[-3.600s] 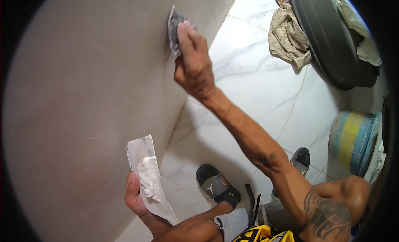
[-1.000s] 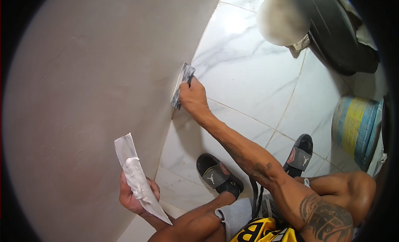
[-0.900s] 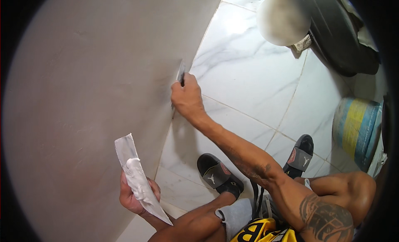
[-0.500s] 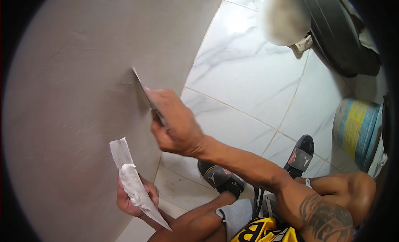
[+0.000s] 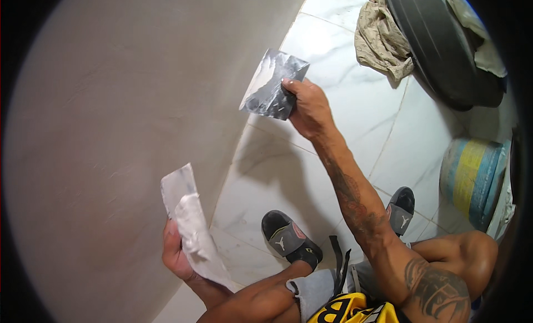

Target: The person applies plaster onto a wall corner using putty knives, smoothing the compound across the surface and transferring plaster between the blades.

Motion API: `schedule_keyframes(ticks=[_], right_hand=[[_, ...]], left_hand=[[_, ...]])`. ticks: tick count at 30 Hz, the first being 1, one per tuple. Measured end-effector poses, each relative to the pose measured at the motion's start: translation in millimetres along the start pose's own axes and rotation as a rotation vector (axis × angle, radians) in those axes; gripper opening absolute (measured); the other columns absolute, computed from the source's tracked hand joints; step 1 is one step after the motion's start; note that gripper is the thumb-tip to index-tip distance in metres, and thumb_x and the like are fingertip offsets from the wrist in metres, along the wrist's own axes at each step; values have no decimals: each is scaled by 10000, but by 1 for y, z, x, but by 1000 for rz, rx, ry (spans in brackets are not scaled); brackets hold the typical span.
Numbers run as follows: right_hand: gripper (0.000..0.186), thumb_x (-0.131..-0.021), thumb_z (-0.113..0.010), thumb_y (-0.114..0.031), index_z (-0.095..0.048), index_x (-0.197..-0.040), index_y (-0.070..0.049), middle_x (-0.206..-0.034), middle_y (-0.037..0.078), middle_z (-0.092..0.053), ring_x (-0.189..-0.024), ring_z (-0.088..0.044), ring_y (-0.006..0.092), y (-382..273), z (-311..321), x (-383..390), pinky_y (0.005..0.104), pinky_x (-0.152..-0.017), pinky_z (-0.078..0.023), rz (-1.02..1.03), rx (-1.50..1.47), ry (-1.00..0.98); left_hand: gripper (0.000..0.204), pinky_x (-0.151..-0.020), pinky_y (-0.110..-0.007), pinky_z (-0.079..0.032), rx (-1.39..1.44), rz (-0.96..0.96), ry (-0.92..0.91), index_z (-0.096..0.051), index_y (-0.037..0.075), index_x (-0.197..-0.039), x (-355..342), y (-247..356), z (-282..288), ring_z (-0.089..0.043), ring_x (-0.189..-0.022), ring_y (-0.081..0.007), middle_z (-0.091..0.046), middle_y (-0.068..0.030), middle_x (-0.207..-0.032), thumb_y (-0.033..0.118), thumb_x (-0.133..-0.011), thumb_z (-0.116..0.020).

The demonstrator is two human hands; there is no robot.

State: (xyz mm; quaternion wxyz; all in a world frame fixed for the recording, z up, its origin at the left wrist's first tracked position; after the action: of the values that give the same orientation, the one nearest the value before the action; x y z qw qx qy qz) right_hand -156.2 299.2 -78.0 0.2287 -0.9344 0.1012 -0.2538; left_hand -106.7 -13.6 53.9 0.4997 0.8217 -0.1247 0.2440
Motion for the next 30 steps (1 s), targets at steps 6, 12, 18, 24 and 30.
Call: schedule_keyframes(ticks=[6, 12, 18, 24, 30], right_hand=[[236, -926, -554, -36, -594, -1138, 59, -1055, 88, -660, -949, -621, 144, -56, -38, 53, 295, -819, -505, 314, 493, -252], [318, -814, -684, -84, -641, -1127, -45, -1129, 176, -657, -1025, -652, 279, -89, -124, 130, 394, -913, -511, 973, 1169, -872], [287, -884, -597, -146, -609, -1169, -111, -1222, 125, -624, -1134, -607, 270, -61, -129, 159, 456, -1014, -450, 1043, 1309, -1136], [356, -897, -554, -122, -560, -1253, -137, -1319, 93, -562, -1222, -541, 243, -58, -88, 144, 448, -1083, -396, 1079, 1459, -1140], [393, -802, -663, -34, -619, -1179, -136, -1294, 110, -583, -1189, -565, 276, -75, -52, 102, 459, -1042, -423, 1039, 1731, -974]], left_hand=[[403, -841, -363, -519, -96, 142, -141, -490, -59, -1266, -13, -25, -41, -640, -944, -240, -621, -165, -1129, 215, -974, -449], [450, -899, -353, -511, 6, 340, -374, -436, -86, -1308, -30, -42, -84, -639, -1011, -250, -603, -199, -1185, 233, -992, -415], [368, -839, -364, -530, 322, 438, -556, -528, -35, -1202, -12, -45, -116, -647, -936, -239, -635, -159, -1075, 245, -988, -424], [412, -910, -364, -505, 19, 330, -333, -488, -72, -1260, -26, -47, -102, -624, -1023, -269, -609, -190, -1166, 238, -995, -427], [398, -890, -365, -526, -46, 185, -291, -495, -70, -1264, -28, -31, -94, -642, -1006, -241, -618, -162, -1165, 207, -979, -471]])
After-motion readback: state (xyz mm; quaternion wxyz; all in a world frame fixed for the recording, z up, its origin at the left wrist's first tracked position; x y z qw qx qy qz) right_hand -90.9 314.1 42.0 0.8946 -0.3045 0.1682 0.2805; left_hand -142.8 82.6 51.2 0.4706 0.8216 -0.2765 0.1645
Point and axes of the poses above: each hand's wrist, its own x-axis away from the middle knuckle, its own z-axis out of the back of the hand, y = z × x, the point moved 6 cm from there along -x, towards the middle knuckle
